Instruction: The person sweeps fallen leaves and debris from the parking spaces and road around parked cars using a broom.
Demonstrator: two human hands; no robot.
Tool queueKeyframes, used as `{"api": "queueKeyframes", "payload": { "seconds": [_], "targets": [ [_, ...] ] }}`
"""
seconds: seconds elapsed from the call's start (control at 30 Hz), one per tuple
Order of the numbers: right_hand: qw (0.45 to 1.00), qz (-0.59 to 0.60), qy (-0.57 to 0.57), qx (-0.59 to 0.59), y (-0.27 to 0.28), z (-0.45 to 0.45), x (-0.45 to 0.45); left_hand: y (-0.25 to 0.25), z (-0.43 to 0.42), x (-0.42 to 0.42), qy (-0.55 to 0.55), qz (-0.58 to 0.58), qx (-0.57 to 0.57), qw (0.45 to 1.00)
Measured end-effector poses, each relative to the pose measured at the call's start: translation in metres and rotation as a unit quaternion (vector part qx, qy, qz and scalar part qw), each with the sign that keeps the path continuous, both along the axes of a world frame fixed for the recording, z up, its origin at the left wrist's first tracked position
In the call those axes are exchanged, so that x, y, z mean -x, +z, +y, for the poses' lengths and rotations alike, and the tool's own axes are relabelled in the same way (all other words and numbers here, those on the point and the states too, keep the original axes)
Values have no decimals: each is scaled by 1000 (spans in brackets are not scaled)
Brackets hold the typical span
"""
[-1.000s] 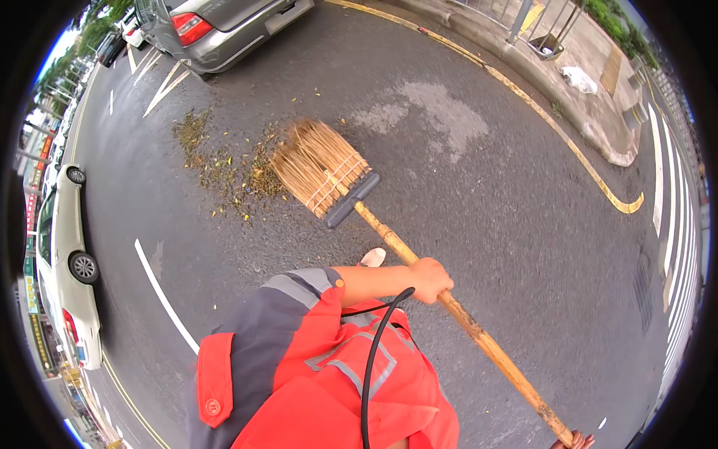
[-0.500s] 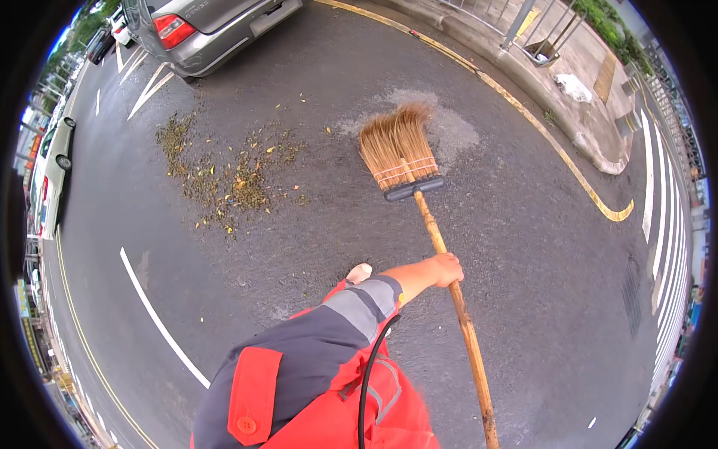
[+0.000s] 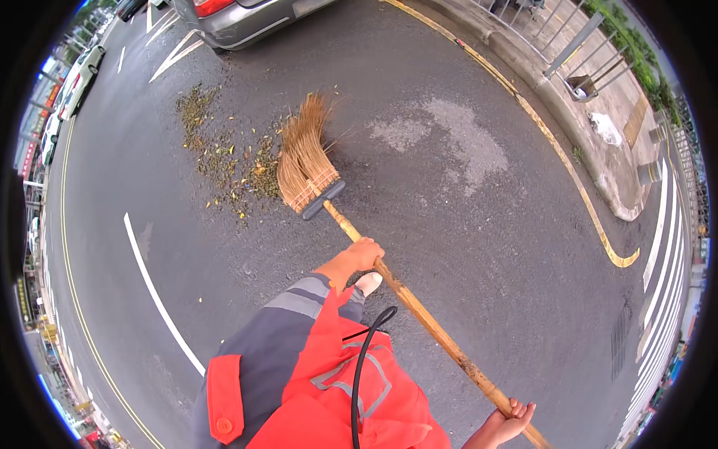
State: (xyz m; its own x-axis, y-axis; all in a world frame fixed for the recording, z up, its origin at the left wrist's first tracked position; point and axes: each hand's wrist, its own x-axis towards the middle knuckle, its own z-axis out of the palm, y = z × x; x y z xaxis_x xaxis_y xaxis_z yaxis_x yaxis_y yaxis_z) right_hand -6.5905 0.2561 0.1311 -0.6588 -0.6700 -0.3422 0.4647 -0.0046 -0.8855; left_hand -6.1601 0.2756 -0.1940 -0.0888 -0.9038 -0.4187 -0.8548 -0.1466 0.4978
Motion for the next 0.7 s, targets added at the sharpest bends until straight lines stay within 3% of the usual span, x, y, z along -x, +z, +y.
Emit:
{"api": "queueKeyframes", "payload": {
  "seconds": [0.17, 0.4, 0.53, 0.7],
  "targets": [
    [994, -9, 104, 37, -5, -33, -72, 7, 30, -69, 44, -45, -18, 998],
    [983, -93, 146, 56, -41, -38, -51, 45, 64, -83, 57, -108, -26, 992],
    [977, -120, 149, 96, -53, -5, 36, 73, 77, -47, -17, -89, -2, 996],
    [984, -110, 60, 125, -47, 93, 203, 92, 91, 54, -151, -5, 68, 986]
  ]
}}
